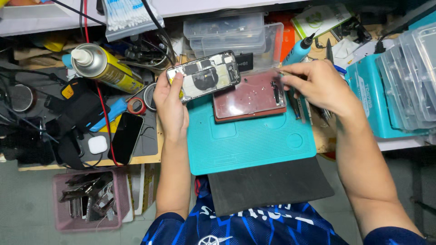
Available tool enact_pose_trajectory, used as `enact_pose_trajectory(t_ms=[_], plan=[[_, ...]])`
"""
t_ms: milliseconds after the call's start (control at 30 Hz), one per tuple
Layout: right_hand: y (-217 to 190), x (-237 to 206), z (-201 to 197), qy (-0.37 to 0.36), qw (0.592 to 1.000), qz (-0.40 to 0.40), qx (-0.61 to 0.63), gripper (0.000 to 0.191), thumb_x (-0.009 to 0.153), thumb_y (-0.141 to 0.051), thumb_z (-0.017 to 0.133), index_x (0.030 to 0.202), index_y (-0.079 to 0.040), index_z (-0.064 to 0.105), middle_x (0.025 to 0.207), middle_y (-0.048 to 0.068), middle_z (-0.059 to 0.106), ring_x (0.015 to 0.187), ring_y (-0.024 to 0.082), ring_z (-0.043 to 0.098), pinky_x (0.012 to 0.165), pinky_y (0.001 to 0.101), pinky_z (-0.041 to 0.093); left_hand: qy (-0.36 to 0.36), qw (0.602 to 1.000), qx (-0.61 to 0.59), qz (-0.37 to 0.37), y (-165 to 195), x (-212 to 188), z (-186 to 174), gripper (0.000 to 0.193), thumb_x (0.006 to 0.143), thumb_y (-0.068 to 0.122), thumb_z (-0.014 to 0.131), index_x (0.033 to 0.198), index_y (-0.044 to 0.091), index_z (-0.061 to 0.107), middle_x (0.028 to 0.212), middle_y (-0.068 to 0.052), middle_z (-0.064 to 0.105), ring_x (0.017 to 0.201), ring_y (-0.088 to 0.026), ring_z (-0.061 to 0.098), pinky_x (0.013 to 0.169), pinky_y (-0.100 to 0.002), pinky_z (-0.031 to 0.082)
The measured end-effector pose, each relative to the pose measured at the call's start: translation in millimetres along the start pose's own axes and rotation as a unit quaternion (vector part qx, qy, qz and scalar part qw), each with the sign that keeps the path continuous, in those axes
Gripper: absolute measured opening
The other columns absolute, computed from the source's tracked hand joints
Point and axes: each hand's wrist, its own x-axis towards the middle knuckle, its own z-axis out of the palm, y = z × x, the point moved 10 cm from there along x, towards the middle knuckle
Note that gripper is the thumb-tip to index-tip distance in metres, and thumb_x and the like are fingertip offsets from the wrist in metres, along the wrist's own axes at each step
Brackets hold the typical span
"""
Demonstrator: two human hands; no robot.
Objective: The person repairs a disassembled smartphone at a workbench, holding the phone body in one hand while using a screwdriver to remove and reinsert screws from the frame and internal components. They reposition the phone repeatedly, work on different edges and the midframe, and set the phone down on the mat between operations.
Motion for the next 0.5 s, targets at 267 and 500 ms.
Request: enact_pose_trajectory(t_ms=[267,500], plan=[[-7,1,-17,0.118,0.988,-0.091,-0.051,0.023,0.096,-0.016,0.076,0.114,-0.002,0.075,0.090,0.011,0.073,0.074,0.018,0.066,0.067,0.0329,0.051,0.013,0.995,-0.074,-0.066,-6,0,-5,0.026,0.106,0.008,0.057,0.128,-0.006,0.062,0.120,-0.013,0.071,0.108,-0.020,0.070,0.096,-0.033,0.056],[67,-1,-9,0.065,0.981,0.077,-0.166,0.020,0.088,-0.019,0.081,0.094,0.000,0.076,0.068,0.019,0.064,0.061,0.032,0.063,0.066,0.0409,0.051,-0.026,0.990,-0.076,-0.118,-32,-13,28,0.026,0.107,0.007,0.056,0.129,-0.005,0.062,0.121,-0.014,0.070,0.109,-0.021,0.069,0.096,-0.035,0.056]])
